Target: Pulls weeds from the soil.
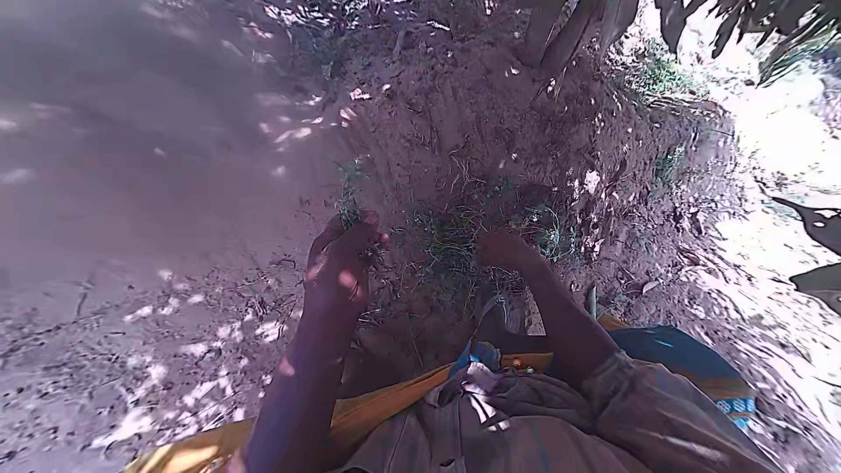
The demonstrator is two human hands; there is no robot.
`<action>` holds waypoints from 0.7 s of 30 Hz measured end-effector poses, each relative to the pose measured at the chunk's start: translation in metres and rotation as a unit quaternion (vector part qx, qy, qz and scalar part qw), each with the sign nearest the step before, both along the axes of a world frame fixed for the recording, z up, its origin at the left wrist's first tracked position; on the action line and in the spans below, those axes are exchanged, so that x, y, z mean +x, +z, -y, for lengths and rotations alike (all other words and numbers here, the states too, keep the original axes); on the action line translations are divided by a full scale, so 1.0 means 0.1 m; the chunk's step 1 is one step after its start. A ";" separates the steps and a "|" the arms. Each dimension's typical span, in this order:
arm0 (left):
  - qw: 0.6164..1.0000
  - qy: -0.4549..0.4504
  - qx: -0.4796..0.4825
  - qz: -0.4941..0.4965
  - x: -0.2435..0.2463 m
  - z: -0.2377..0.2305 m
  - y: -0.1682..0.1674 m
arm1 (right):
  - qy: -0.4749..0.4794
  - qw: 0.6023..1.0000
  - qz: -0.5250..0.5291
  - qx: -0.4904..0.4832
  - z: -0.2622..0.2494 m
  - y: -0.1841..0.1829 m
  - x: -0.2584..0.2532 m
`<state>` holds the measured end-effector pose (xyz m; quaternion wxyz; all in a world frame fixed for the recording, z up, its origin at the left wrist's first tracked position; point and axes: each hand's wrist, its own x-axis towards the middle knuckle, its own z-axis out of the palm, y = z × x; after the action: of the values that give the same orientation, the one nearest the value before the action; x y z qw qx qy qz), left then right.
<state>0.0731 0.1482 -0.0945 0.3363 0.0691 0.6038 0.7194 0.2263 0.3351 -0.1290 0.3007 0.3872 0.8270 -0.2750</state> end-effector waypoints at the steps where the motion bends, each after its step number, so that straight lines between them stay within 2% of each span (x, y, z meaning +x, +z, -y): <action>1: 1.000 0.006 -0.003 0.002 0.00 -0.01 0.00 | 0.012 1.000 0.012 -0.008 0.00 -0.07 0.00; 4: 1.000 -0.002 -0.011 -0.007 0.00 -0.01 0.01 | 0.047 0.997 0.067 -0.004 0.01 -0.13 -0.02; 9: 1.000 -0.006 -0.024 -0.004 0.00 0.00 0.03 | -0.005 0.994 0.102 0.044 -0.01 -0.03 0.02; 14: 1.000 -0.005 -0.013 -0.004 0.00 0.00 0.02 | 0.000 0.997 -0.008 0.072 -0.01 -0.10 0.02; 19: 1.000 0.000 -0.010 0.022 0.00 0.00 0.06 | 0.022 0.998 -0.012 0.049 0.00 -0.23 -0.01; 21: 1.000 -0.001 -0.003 0.022 0.01 -0.02 0.06 | 0.007 0.996 -0.070 0.053 -0.01 -0.13 0.02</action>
<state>0.0737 0.1500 -0.0884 0.3503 0.0532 0.5984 0.7186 0.2285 0.3363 -0.1422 0.2228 0.3764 0.8622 -0.2554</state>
